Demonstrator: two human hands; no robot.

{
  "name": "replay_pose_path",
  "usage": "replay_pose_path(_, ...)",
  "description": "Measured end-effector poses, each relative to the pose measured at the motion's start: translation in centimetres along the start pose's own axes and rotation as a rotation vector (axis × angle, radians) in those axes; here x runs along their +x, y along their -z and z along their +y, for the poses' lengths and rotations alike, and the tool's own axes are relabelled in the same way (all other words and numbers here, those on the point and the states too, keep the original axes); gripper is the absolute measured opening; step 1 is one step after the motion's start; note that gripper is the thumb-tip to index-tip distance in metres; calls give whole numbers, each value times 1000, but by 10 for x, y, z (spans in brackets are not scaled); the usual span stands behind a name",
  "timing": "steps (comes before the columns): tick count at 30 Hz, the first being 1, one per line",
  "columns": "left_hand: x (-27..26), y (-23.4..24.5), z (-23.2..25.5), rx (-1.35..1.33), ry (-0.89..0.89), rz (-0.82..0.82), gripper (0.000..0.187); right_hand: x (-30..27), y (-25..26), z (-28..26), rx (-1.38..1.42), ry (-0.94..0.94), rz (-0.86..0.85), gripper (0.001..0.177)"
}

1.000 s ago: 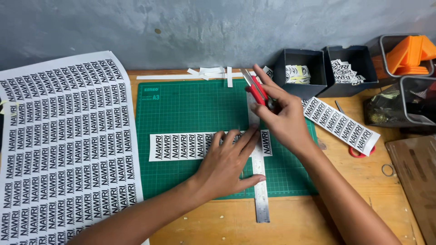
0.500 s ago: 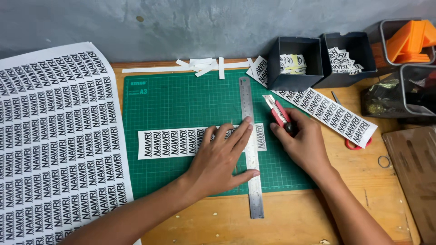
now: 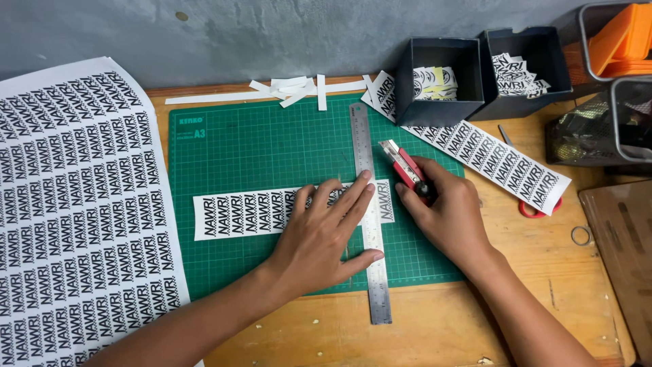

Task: The person uses a metal ruler and a red utility knife to cut strips of printed stickers on a green cutting mat. They repeatedly align the ruler, slice along its edge, and place the cut sticker pieces into a black box on the right.

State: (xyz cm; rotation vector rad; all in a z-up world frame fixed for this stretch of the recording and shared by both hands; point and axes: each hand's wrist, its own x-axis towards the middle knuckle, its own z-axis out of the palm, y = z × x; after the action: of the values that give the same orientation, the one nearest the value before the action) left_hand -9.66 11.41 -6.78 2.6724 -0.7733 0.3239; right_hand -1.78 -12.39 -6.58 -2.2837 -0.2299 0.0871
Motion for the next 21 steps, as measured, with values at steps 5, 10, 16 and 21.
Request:
replay_pose_path(5,-1,-1,1,-9,-8,29,90,1,1,-2,9,9,-16,46)
replay_pose_path(10,-1,-2,1,-1,-15,48,90,0,2,-2,8,14,-18,47)
replay_pose_path(16,0,1,2,23,-10,32,88,1,1,0,7,28,-21,47)
replay_pose_path(21,1,2,2,34,-14,33,82,0,1,-2,4,22,-19,47)
